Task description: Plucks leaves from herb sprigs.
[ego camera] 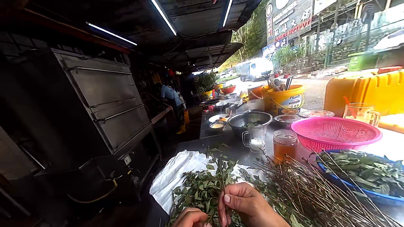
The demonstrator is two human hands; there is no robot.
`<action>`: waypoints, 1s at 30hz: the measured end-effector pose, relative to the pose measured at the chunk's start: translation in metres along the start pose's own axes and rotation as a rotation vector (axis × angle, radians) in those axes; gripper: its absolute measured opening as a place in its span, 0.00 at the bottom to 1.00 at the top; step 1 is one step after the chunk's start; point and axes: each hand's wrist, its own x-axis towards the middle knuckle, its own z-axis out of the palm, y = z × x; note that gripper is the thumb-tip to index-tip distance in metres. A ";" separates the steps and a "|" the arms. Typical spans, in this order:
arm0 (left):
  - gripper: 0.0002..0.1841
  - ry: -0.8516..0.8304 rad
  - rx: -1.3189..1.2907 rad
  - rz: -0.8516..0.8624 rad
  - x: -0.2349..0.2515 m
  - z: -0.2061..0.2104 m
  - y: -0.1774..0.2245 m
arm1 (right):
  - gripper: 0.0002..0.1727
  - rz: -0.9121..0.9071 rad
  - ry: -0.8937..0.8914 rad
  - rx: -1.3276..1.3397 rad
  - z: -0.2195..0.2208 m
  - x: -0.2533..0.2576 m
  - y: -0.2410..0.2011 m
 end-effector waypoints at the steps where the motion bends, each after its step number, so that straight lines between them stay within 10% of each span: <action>1: 0.07 0.034 0.035 0.040 0.006 -0.007 0.004 | 0.16 0.015 -0.044 0.018 -0.001 -0.001 -0.001; 12: 0.29 -0.143 0.341 0.195 0.081 -0.021 0.041 | 0.13 0.147 -0.048 -0.133 0.006 -0.004 -0.011; 18: 0.10 0.032 0.593 0.645 0.075 -0.017 0.029 | 0.13 0.199 -0.001 -0.165 0.007 -0.005 -0.017; 30: 0.07 0.127 0.763 0.736 0.068 -0.008 0.006 | 0.15 0.169 -0.089 -0.155 0.008 -0.004 -0.014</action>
